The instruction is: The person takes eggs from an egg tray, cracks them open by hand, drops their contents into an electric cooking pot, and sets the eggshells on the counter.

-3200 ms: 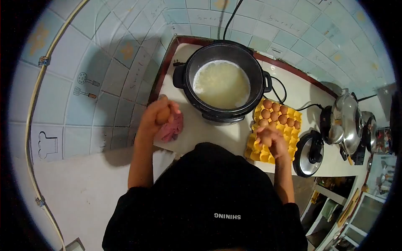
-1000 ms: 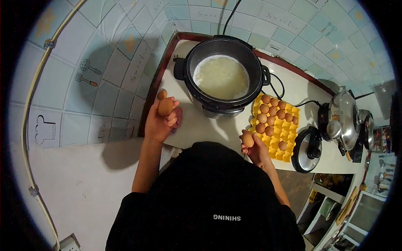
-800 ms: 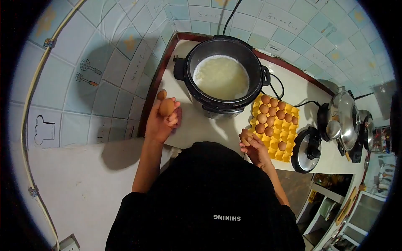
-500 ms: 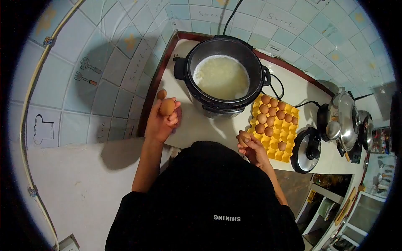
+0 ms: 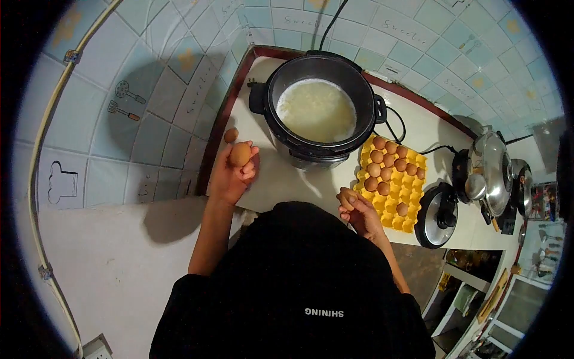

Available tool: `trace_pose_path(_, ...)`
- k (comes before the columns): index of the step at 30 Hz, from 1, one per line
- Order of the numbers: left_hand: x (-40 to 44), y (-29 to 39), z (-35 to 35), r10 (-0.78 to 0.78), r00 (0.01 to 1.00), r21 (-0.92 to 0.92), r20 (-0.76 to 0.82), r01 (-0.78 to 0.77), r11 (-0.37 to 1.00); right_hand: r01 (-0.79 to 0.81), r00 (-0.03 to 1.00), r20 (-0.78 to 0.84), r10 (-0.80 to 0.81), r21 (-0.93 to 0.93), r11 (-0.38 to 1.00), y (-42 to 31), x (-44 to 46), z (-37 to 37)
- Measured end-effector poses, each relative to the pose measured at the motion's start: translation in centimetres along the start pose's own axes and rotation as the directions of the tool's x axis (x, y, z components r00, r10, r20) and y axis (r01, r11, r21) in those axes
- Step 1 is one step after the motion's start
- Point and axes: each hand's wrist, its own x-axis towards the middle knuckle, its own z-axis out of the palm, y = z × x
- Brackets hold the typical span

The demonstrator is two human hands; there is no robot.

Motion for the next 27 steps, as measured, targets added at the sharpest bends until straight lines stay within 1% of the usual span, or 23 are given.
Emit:
trace_pose_path(7,0.0,0.0,0.1,-0.022,1.0,-0.03,0.015,0.022,0.999,-0.005,1.0,-0.024,0.006,0.013,1.0,0.2,0.5,-0.2)
trace_pose_path(13,0.2,0.0,0.2,-0.049,0.998,-0.064,0.049,0.052,0.997,0.001,1.0,-0.002,-0.001,0.054,0.999,0.0,0.5,0.1)
trace_pose_path(15,0.1,0.0,0.5,-0.035,0.997,-0.063,0.073,0.04,0.997,0.013,1.0,0.002,-0.013,-0.014,1.0,-0.6,-0.1,0.9)
trace_pose_path(16,-0.1,0.2,1.7,0.0,1.0,-0.028,-0.012,-0.001,1.0,0.022,1.0,0.005,-0.022,-0.048,0.999,-1.2,-0.4,1.5)
trace_pose_path(18,-0.3,0.2,4.7,0.085,0.98,0.048,-0.179,-0.078,0.996,0.182,0.982,0.091,-0.168,-0.182,0.966,-3.3,-0.5,1.9)
trace_pose_path(19,0.1,0.5,5.5,0.095,0.992,0.096,-0.082,-0.087,0.992,0.258,0.963,0.139,-0.23,-0.24,0.936,-4.6,-0.7,2.7)
trace_pose_path(20,0.7,1.0,6.2,0.102,0.995,0.143,0.015,-0.104,0.984,0.343,0.938,0.152,-0.311,-0.276,0.898,-6.2,-0.8,3.9)
trace_pose_path(21,1.3,1.5,7.1,0.107,0.988,0.189,0.114,-0.127,0.974,0.388,0.921,0.168,-0.351,-0.332,0.86,-7.8,-0.8,4.7)
trace_pose_path(22,1.5,1.7,8.3,0.128,0.971,0.341,0.202,-0.192,0.92,0.426,0.903,0.218,-0.369,-0.351,0.834,-9.9,-1.4,6.8)
trace_pose_path(23,1.6,1.8,9.9,0.135,0.947,0.477,0.291,-0.265,0.838,0.498,0.864,0.29,-0.411,-0.377,0.781,-11.5,-1.6,8.4)
trace_pose_path(25,3.0,1.5,11.7,-0.018,0.957,0.256,0.291,-0.059,0.965,0.627,0.777,0.366,-0.513,-0.374,0.683,-13.6,-1.6,11.4)
trace_pose_path(27,3.6,0.4,12.8,-0.018,0.952,0.191,0.305,-0.042,0.981,0.745,0.666,0.422,-0.615,-0.344,0.571,-14.2,-1.5,13.9)
